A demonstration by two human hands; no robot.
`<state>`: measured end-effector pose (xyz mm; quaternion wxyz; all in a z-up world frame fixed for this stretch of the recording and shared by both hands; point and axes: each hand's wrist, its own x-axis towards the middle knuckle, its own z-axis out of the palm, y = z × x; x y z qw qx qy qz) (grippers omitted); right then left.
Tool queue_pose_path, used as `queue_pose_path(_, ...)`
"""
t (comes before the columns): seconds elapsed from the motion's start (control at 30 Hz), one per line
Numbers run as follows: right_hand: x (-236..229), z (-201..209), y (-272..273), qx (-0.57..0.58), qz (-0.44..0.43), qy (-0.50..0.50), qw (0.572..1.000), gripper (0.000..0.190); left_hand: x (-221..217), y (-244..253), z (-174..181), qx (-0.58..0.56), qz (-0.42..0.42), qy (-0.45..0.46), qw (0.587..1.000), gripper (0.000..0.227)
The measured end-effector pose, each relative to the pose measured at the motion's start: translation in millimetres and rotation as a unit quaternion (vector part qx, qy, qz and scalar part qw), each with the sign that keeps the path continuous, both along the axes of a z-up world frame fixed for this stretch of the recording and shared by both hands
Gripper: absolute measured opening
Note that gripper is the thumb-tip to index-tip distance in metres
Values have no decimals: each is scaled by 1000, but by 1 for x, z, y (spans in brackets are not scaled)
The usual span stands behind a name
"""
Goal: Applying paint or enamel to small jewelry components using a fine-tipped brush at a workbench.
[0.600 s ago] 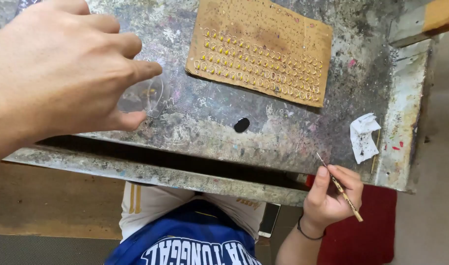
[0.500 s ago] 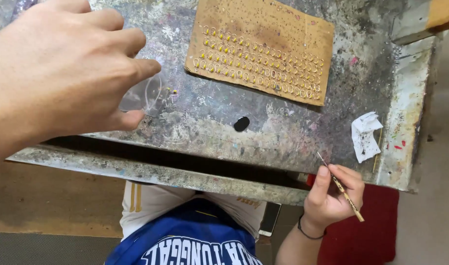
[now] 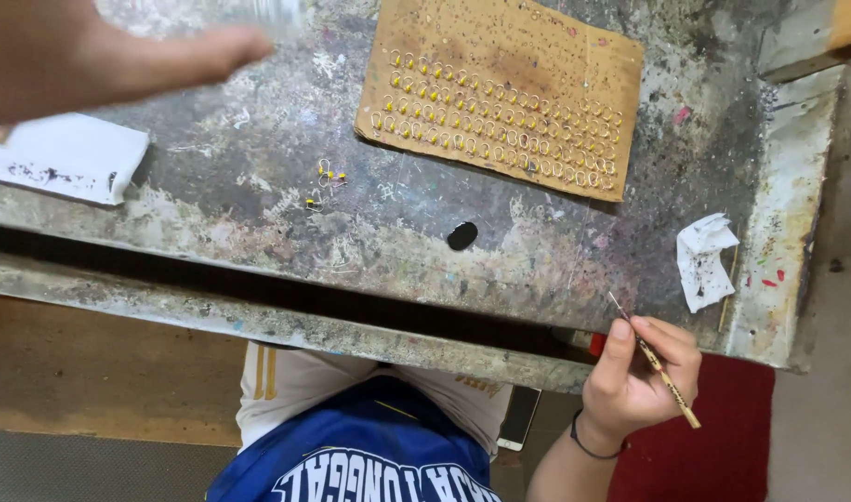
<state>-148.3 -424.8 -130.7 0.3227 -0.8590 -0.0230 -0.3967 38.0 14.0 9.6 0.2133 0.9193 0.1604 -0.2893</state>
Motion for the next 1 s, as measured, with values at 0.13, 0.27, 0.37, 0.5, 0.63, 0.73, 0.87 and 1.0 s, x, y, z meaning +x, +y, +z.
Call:
queue_pose_path(0.13,0,-1,-1,-7,6,-2,1000,18,0,2,-14,18,-64,-83,994,81)
queue_pose_path(0.27,-1,0,2,0,-3,2,1000,17,0,2,-40,62,-207,-256,942,63)
queue_pose_path(0.37,-1,0,1,4,-1,1,1000,18,0,4,-52,92,-290,-368,879,53)
queue_pose_path(0.5,-2,-1,2,21,-12,5,1000,19,-48,-34,-49,-43,-406,-445,797,33)
queue_pose_path(0.63,-2,0,2,8,-14,5,1000,18,-75,-43,-64,21,-378,-522,764,25)
queue_pose_path(0.73,-1,-1,2,8,-9,7,1000,17,-79,-45,-66,12,-338,-523,782,23)
queue_pose_path(0.87,0,-2,0,6,-11,0,1000,19,-79,-45,-72,11,-337,-511,791,15)
queue_pose_path(1.0,1,-1,0,-7,-7,-2,1000,19,-81,-43,-70,-19,-333,-498,801,10)
